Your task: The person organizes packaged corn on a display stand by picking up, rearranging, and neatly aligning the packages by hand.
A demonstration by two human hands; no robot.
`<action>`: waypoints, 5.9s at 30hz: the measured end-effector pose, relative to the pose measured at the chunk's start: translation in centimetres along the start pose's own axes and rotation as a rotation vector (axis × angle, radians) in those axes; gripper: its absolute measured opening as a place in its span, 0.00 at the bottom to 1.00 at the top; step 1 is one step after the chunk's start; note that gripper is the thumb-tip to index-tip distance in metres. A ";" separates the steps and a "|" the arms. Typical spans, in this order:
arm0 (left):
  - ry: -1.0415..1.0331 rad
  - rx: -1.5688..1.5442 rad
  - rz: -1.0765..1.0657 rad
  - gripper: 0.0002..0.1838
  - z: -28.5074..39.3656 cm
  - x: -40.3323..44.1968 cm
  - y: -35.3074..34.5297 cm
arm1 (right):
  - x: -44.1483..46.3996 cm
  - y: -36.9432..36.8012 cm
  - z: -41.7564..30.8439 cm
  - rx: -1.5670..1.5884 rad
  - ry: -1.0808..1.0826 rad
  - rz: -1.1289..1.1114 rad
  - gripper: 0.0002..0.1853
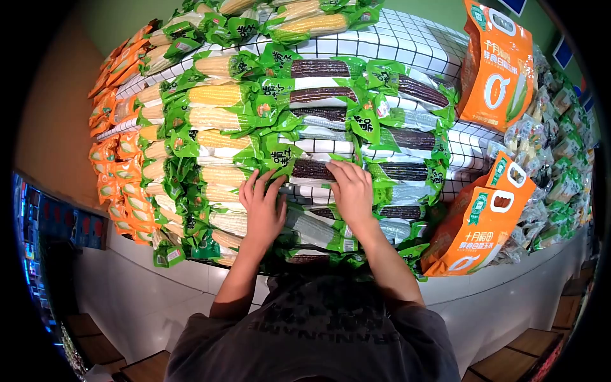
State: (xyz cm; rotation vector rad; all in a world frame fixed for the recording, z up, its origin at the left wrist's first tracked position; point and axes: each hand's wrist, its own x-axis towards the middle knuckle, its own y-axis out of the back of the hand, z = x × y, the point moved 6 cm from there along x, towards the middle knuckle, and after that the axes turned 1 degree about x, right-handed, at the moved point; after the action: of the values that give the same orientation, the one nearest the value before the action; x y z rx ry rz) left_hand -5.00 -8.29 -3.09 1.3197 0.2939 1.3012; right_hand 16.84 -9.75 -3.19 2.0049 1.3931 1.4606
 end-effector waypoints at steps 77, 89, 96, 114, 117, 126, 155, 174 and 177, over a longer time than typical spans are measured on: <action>-0.085 0.122 -0.086 0.38 2.5 -0.5 -3.6 | -4.2 0.3 1.4 -0.074 -0.075 0.015 0.35; -0.098 0.121 -0.116 0.39 2.8 -1.1 -3.4 | -3.6 0.5 0.4 -0.087 -0.093 -0.053 0.35; -0.118 0.111 -0.071 0.38 3.0 -1.8 -2.9 | -3.8 0.4 0.2 -0.088 -0.106 -0.068 0.37; -0.073 0.068 -0.092 0.36 2.6 -0.7 -2.7 | -2.4 0.8 0.9 -0.123 -0.046 -0.193 0.34; -0.083 0.057 -0.079 0.36 2.4 -0.3 -2.3 | -2.0 0.2 1.4 -0.154 -0.032 -0.208 0.35; -0.270 -0.114 0.100 0.27 3.8 -2.0 -0.8 | 1.0 1.3 0.1 -0.162 -0.074 -0.228 0.26; -0.251 -0.143 -0.123 0.29 1.1 2.3 -5.2 | 2.5 2.4 -0.7 -0.132 -0.240 -0.279 0.20; -0.239 -0.110 -0.141 0.27 1.1 1.6 -5.8 | 1.1 1.6 -3.0 -0.063 0.035 0.026 0.21; -0.226 -0.109 -0.123 0.26 1.3 1.4 -6.0 | 1.1 1.2 -3.8 -0.118 0.194 0.062 0.20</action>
State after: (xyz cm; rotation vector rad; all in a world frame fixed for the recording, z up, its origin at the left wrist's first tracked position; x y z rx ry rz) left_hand -0.43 -6.27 -6.83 1.3205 0.1418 1.0402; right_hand 14.23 -10.51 -0.06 1.8923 1.2928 1.7620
